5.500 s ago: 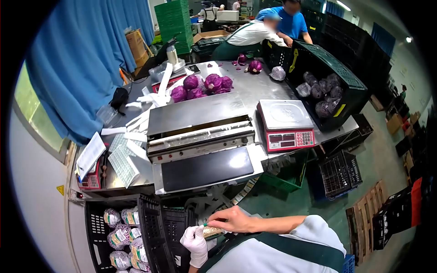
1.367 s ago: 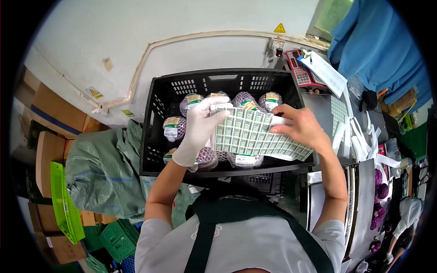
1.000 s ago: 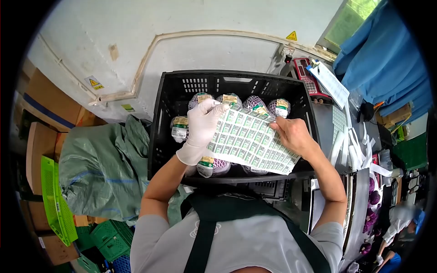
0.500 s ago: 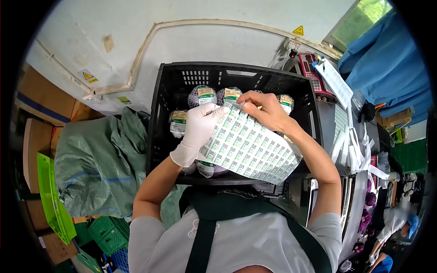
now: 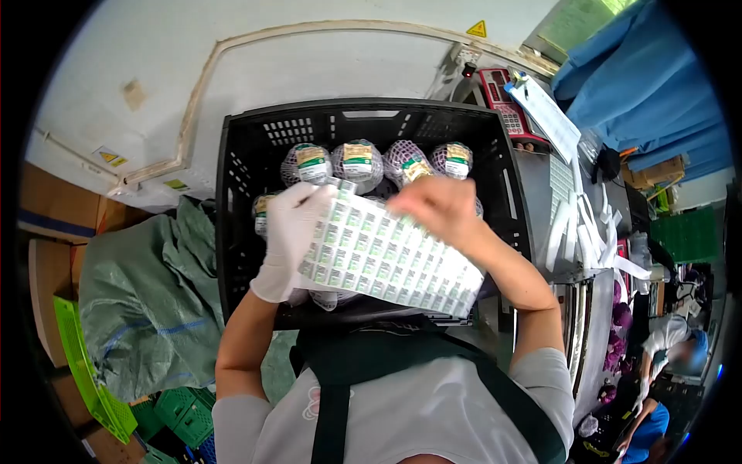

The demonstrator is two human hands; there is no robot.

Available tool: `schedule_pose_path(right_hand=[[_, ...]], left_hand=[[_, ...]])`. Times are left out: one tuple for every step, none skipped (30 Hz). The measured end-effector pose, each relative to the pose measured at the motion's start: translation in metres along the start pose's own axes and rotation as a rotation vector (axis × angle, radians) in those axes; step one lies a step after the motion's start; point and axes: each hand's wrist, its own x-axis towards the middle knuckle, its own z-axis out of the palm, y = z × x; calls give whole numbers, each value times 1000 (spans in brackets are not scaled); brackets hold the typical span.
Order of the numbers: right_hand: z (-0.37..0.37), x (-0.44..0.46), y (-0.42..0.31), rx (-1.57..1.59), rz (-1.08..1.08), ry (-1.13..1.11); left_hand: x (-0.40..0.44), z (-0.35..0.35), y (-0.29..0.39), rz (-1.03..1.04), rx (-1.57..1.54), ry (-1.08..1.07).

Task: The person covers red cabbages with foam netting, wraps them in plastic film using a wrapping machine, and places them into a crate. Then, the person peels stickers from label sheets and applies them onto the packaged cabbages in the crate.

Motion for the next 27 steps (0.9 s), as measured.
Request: schedule_pose_path(right_hand=[[-6,-3,13,100,217,117],[-15,-4,41,37,453,167],[-26,-7,79,-27,684,219],[-37,-19,119,-139,767,251],[-47,-36,156,-251,848,283],[-56,-53,184,-304,914,295],[-61,-67,204,-357,979,306],[-60,-77,216,-396,958,288],[-58,-78,215,-433,937,269],[-52,-79,215,-431,929,251],[-47,-78,215,-433,969,222],[-44,-79,218,-448,961,213],[-42,-79,221,-464,953,203],[-41,-79,223,-474,983,195],[-40,-81,226,-474,984,191],[-38,-83,231,-460,1017,213],[-38,-84,234,-447,1049,235],[-39,-83,235,-447,1045,230],[-39,-84,235,-459,1071,224],[-38,-85,235,-468,1099,218],[-36,-86,236,-466,1098,213],[-35,-86,236,-458,1098,212],[-35,-88,237,-450,1098,213],[-32,-91,241,-475,1057,212],[-31,-93,244,-474,1058,213],[-28,-95,246,-539,1039,198],[-26,-94,245,-604,1018,183]], left_hand=[[1,-4,6,16,51,27],[4,-9,7,25,24,71],[9,-16,6,36,-2,118],[16,-27,3,97,37,209],[22,-38,-1,159,77,301],[25,-48,2,139,79,415],[26,-54,11,117,81,529],[27,-55,20,150,-144,574],[28,-55,26,183,-369,615],[28,-66,21,185,-472,528],[28,-67,23,182,-472,527],[27,-67,27,168,-568,538],[27,-68,29,153,-666,550],[30,-74,23,160,-681,527],[30,-74,22,157,-682,530],[31,-74,21,166,-686,519],[31,-74,20,176,-690,510],[32,-75,19,176,-693,516],[32,-76,18,170,-660,532],[32,-77,17,163,-624,547],[32,-78,17,161,-623,552],[33,-77,17,153,-611,564],[33,-76,18,143,-599,574],[34,-76,17,140,-623,544],[33,-74,17,140,-622,543],[33,-72,18,144,-614,544],[33,-71,18,149,-607,545]])
